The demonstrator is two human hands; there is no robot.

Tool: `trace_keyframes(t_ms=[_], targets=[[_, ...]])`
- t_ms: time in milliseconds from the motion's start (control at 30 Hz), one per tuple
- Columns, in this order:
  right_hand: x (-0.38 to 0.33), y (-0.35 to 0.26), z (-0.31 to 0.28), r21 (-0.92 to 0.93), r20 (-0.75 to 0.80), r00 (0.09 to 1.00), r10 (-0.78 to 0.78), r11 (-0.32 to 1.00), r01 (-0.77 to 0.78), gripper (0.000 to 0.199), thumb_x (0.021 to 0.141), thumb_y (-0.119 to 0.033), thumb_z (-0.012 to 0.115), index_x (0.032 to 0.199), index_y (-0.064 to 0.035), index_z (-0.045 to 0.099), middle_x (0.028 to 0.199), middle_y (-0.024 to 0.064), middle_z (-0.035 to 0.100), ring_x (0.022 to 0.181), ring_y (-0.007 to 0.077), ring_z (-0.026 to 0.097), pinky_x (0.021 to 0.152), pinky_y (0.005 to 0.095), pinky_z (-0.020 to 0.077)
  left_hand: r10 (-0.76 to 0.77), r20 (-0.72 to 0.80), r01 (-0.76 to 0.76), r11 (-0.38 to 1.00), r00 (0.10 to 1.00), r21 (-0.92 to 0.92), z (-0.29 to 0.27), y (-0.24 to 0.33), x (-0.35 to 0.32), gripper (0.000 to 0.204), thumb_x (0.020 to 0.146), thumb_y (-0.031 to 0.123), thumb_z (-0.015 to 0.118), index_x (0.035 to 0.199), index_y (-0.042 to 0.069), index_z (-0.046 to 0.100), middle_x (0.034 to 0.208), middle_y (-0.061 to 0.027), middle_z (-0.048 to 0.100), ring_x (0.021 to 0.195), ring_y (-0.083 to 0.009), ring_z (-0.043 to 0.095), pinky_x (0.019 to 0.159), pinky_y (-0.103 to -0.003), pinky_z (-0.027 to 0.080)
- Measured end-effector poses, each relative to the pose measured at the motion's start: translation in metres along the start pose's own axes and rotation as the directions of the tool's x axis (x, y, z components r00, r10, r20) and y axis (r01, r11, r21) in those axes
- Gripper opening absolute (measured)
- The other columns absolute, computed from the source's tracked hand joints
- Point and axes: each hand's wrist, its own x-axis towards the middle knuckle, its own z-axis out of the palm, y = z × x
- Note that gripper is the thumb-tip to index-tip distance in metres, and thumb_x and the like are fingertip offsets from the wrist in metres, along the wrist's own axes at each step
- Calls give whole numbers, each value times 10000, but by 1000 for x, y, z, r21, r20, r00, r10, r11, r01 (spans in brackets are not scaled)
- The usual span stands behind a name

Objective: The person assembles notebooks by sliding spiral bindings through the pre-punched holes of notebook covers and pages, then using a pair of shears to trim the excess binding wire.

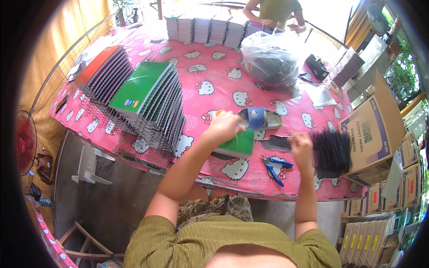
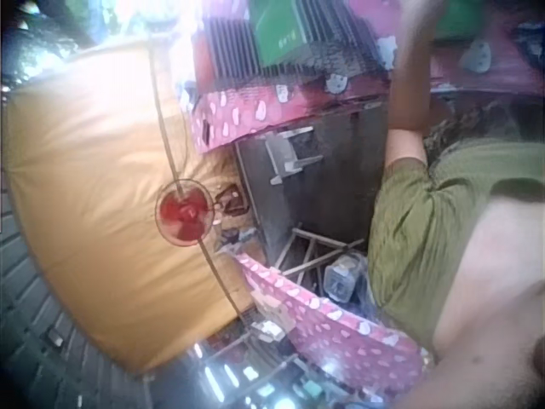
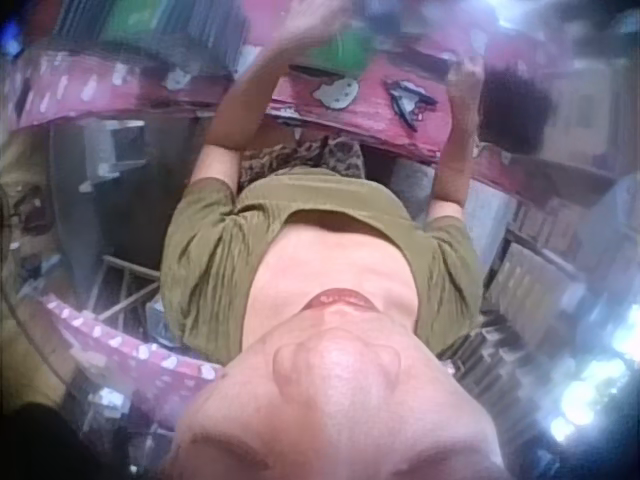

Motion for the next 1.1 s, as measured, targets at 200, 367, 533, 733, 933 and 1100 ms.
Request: trace_keyframes(t_ms=[200, 367, 533, 733, 933, 1100], targets=[[-4, -73, 13, 459, 6, 995, 99, 884, -90, 227, 776, -37, 720, 1003, -31, 710, 825, 96, 655, 694, 152, 628, 617, 276, 491, -16, 24, 23, 950, 1000, -311, 12, -13, 6, 200, 744, 183, 749, 916, 82, 736, 841, -105, 703, 818, -257, 669, 779, -349, 504], [2, -92, -5, 483, -55, 998, 11, 876, 17, 218, 747, -37, 748, 961, -24, 711, 839, 75, 652, 690, 134, 619, 598, 271, 479, 328, -315, -387, 911, 891, -143, -26, 5, -29, 169, 715, 178, 770, 861, 99, 740, 800, -71, 695, 750, -216, 647, 888, -369, 419], [8, -107, -9, 467, -75, 997, 12, 884, 25, 219, 701, -27, 769, 910, -45, 708, 818, 62, 630, 717, 159, 619, 625, 286, 482, 330, -448, -441, 882, 831, -168, -16, 5, -42, 181, 733, 245, 763, 830, 96, 732, 782, -50, 684, 777, -220, 641, 889, -410, 395], [17, -109, -2, 504, -67, 995, -78, 858, 101, 203, 695, -7, 751, 889, -38, 699, 824, 61, 622, 725, 161, 613, 644, 292, 479, 276, -488, -407, 894, 828, -185, -10, 10, -37, 233, 726, 318, 772, 794, 99, 736, 751, -51, 669, 730, -220, 641, 913, -417, 398], [28, -105, -10, 689, 494, 865, 80, 570, -447, 254, 753, -34, 733, 993, -49, 650, 793, 39, 605, 715, 134, 565, 628, 275, 442, 250, -535, -338, 938, 807, -72, -7, 15, -40, 209, 728, 341, 765, 799, 146, 743, 800, 5, 661, 915, -203, 605, 999, -470, 291], [20, -111, 4, 400, 35, 986, -164, 906, 137, 190, 840, -157, 681, 964, -41, 595, 859, 81, 559, 678, 215, 578, 620, 331, 473, 143, -581, -224, 972, 801, -69, 2, 22, -47, 165, 721, 303, 766, 831, 182, 745, 850, 43, 657, 1074, -214, 508, 992, -488, 234]])
